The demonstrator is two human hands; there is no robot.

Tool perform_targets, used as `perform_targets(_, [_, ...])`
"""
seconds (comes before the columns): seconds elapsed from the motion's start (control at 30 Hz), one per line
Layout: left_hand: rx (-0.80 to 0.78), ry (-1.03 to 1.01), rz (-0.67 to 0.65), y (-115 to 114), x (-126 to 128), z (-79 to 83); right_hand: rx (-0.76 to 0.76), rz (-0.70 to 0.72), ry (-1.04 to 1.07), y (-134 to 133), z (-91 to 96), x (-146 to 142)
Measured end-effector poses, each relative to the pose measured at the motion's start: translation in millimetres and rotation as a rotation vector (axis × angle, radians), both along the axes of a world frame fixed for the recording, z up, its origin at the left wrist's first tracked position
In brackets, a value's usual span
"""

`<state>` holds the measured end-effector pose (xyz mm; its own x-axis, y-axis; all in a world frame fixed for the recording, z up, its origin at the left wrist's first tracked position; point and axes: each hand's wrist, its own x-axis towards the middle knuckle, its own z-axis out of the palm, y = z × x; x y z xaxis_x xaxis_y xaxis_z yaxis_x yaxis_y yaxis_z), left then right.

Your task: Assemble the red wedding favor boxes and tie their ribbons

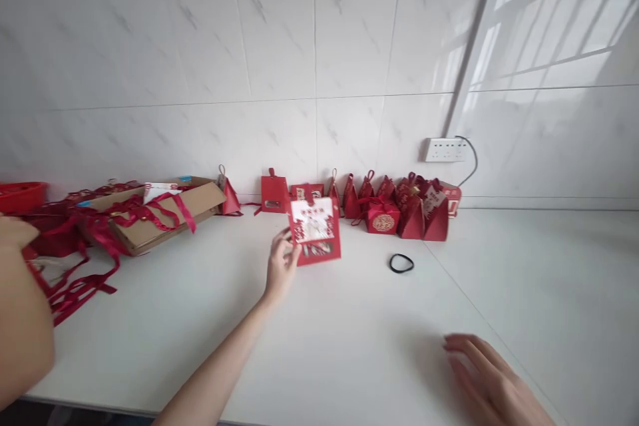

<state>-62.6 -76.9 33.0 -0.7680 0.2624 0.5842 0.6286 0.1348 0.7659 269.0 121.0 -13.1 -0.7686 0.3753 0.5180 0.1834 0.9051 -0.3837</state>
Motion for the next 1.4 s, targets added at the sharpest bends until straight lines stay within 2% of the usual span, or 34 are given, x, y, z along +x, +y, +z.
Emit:
perform_targets(0.07, [-0.109,-0.02,-0.274,11.2,24.7,-6.9,-0.027,-0.027,0.04,-4.7,19.3,-10.3])
perform_targets(0.1, [-0.149,-0.03,-0.369,13.6,33.6,-8.5,-0.041,-0.022,0.052,-6.6,27.3,-16.0])
perform_targets(0.13, [-0.175,-0.038,-0.422,14.6,40.4,-8.7,-0.064,-0.028,0.052,-8.0,34.0,-22.0])
perform_targets(0.23, [-0.243,-0.036,-0.466,13.3,53.4,-4.4,-0.079,0.001,0.131,-10.7,49.7,-41.5])
perform_targets(0.37, [-0.329,0.127,-0.496,7.9,66.6,-2.0,-0.041,0.126,0.297,-16.7,67.9,-71.7])
perform_targets(0.47, [-0.329,0.273,-0.532,5.9,73.0,-3.1,-0.032,0.194,0.411,-22.9,79.1,-93.1])
perform_targets(0.6, [-0.118,0.443,-0.408,16.6,76.1,12.1,-0.045,0.252,0.533,-28.9,87.9,-112.1])
perform_targets(0.67, [-0.046,0.514,-0.397,26.6,77.5,27.3,-0.059,0.295,0.557,-31.8,89.9,-119.5])
perform_targets(0.8, [-0.075,0.567,-0.508,40.6,76.7,52.3,-0.13,0.3,0.655,-38.2,88.9,-137.4])
perform_targets(0.87, [-0.019,0.584,-0.501,41.6,72.9,56.6,-0.153,0.313,0.686,-39.9,86.4,-148.0])
perform_targets(1.0, [0.055,0.685,-0.481,37.1,64.8,54.8,-0.167,0.397,0.734,-39.4,82.5,-165.1])
perform_targets(1.17, [0.104,0.74,-0.409,28.7,70.4,51.5,-0.21,0.469,0.759,-46.8,81.5,-162.3])
perform_targets(1.4, [0.209,0.705,-0.431,19.4,83.8,53.9,-0.221,0.523,0.694,-60.2,83.1,-143.0])
